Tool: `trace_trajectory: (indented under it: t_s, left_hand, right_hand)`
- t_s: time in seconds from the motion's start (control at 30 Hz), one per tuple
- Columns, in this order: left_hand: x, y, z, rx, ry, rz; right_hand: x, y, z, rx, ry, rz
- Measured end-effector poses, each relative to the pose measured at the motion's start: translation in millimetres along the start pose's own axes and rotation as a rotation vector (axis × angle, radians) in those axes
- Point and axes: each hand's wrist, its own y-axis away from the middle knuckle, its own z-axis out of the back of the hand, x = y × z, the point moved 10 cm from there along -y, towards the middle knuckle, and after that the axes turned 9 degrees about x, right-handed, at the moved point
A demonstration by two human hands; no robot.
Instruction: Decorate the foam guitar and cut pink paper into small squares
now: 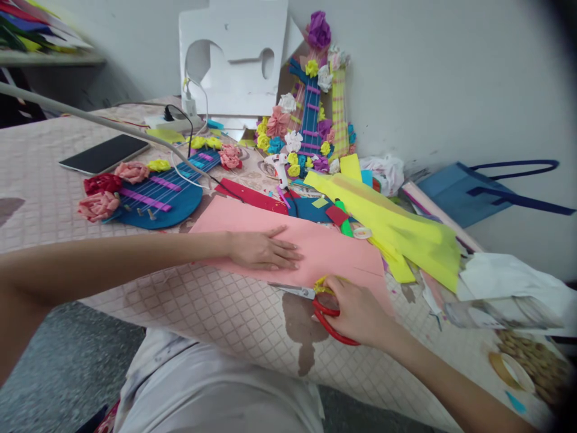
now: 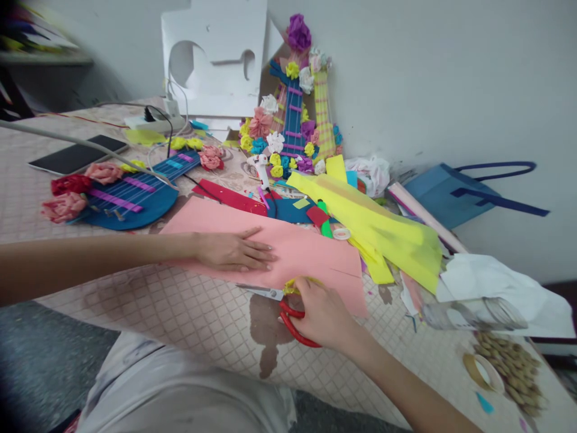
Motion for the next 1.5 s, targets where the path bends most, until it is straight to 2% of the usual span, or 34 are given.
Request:
trace_trajectory:
  t_s: [0.47,0.63,0.8,1.0,1.2,1.37,1.5]
  left_hand:
    - [-3,3,8.0,-0.084,0.057,-0.035]
    - [-5,3,7.7,-0.08,0.023,-0.048]
    - [0,1,0.7,-0.002,0.033,0.002]
    - [-4,2,4.4,-0.061,0.025,-0.054]
    - [0,3,6.8,-0.076,0.104,-0.009]
    - [-2,1,4.2,-0.053,0.064,-0.022]
    - [-4,4,11.4,-0.08,0.05,-0.016]
  right_hand:
    - [14,-9,-2,0.013,0.032,0.044]
    - [12,-6,0,0.001,0.032,0.023]
    - [14,-8,0,0.012,-0.009,-0.004]
    - [24,-15,0,0.004,0.03,0.013]
    - [25,-17,-2,0.012,0.049,0.015]
    - [24,-14,-5,0.027,0.032,0.007]
    - [23,-12,-2,0.012,0.021,-0.015]
